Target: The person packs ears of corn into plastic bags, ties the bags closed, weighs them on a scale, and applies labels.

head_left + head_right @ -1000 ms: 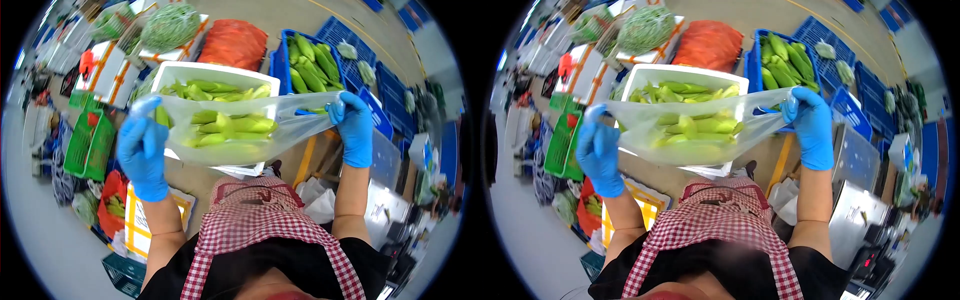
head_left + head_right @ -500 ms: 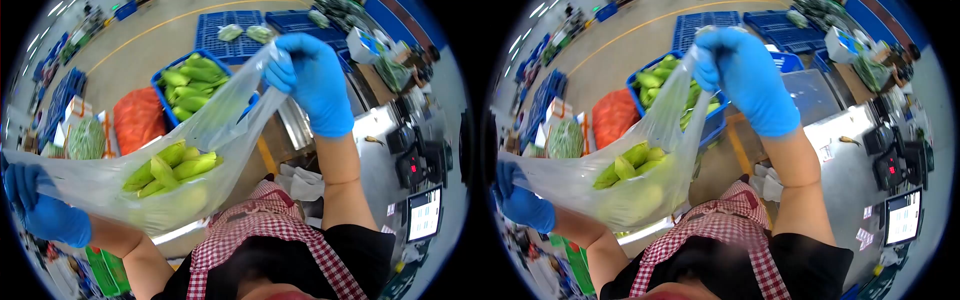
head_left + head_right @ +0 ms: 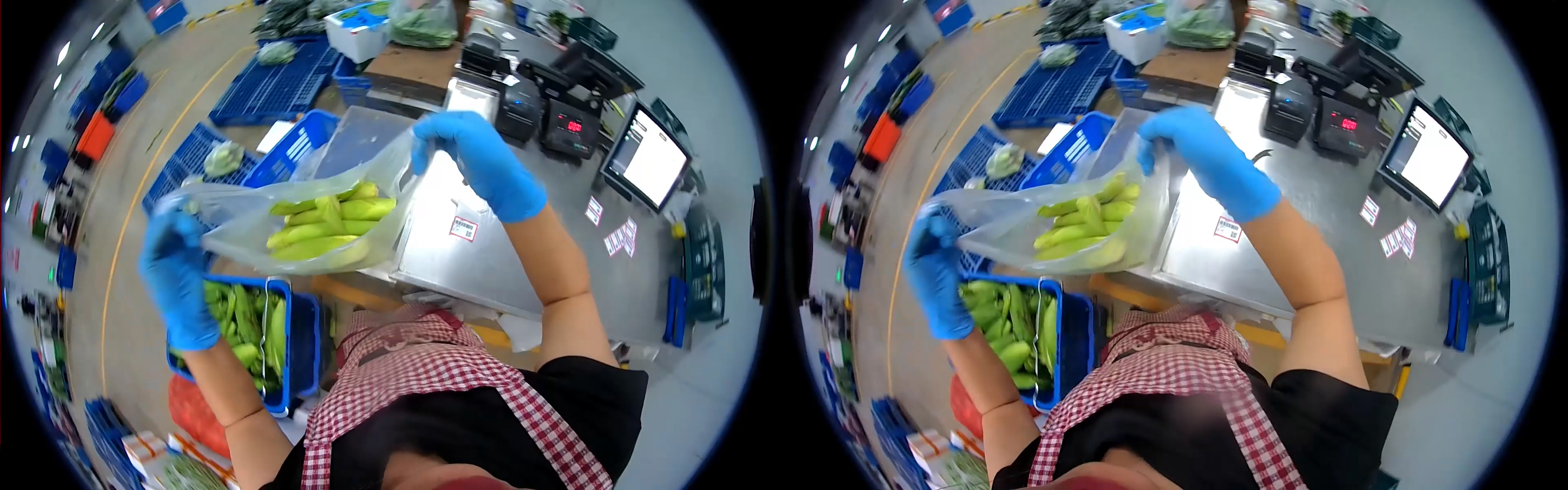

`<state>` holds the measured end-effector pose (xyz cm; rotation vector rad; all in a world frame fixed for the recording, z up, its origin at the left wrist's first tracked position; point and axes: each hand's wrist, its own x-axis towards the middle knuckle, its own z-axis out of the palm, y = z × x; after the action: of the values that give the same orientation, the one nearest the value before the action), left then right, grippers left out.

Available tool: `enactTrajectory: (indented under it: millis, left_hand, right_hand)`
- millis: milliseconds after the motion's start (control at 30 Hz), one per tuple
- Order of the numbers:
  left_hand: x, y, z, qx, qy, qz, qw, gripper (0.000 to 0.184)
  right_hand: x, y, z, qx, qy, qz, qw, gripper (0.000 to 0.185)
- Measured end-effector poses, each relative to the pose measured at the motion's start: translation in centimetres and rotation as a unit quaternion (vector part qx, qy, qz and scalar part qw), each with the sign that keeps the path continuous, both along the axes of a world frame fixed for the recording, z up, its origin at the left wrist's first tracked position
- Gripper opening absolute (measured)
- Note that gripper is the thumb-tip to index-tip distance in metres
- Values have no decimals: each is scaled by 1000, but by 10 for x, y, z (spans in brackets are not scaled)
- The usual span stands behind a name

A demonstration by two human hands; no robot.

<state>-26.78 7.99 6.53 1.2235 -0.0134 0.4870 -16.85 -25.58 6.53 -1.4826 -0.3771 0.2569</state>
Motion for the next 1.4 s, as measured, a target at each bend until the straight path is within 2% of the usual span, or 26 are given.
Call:
enactTrajectory:
  millis: [33,67,133,200,267,300,400,433,533,567,667,700,800,933,1033,1133,1233,1333,1400]
  left_hand:
    - [34,-14,-9,-25,20,-41,999,20]
    - [66,-22,-20,-48,43,-81,995,19]
    - [116,-11,-53,-105,88,-162,977,16]
    - [166,-8,-88,-114,148,-174,967,14]
    - [209,13,-133,-195,216,-190,938,14]
    - [229,29,-148,-244,187,-254,917,13]
    - [276,46,-171,-241,264,-226,906,13]
    - [288,48,-177,-199,295,-210,911,13]
    - [320,57,-217,-156,363,-319,862,14]
    - [335,37,-226,-128,400,-359,833,16]
    - [328,44,-232,-74,415,-352,835,16]
    - [331,47,-238,-109,426,-361,822,15]
    - [334,32,-234,-56,420,-382,821,14]
    - [334,43,-236,-12,429,-444,786,20]
    - [326,30,-239,-12,397,-453,798,20]
    - [322,37,-237,-12,420,-446,790,19]
    - [316,41,-246,-82,429,-464,771,18]
    - [321,27,-235,-137,416,-403,804,17]
    - [358,44,-239,-112,290,-387,868,17]
  right_hand:
    - [14,-15,-15,-24,18,-41,999,24]
    - [29,-30,-38,9,16,-64,998,24]
    - [42,-38,-63,-26,85,-162,983,23]
    - [66,-41,-99,10,94,-215,972,22]
    - [90,-24,-125,23,109,-249,962,20]
    - [101,-15,-132,18,120,-262,957,20]
    - [126,11,-143,-14,147,-284,947,18]
    - [130,22,-147,-29,157,-290,944,18]
    - [143,35,-181,-54,180,-311,931,19]
    - [157,19,-177,-74,195,-312,927,18]
    - [147,41,-195,-73,222,-340,911,17]
    - [147,42,-200,-63,227,-352,906,16]
    - [144,33,-205,-71,245,-379,890,19]
    - [134,40,-216,-40,235,-383,892,20]
    - [129,31,-221,-117,239,-393,880,22]
    - [120,35,-228,-138,252,-372,882,27]
    - [117,38,-228,-143,253,-361,886,27]
    - [124,25,-230,95,276,-315,903,25]
    - [141,21,-220,200,255,-299,898,24]
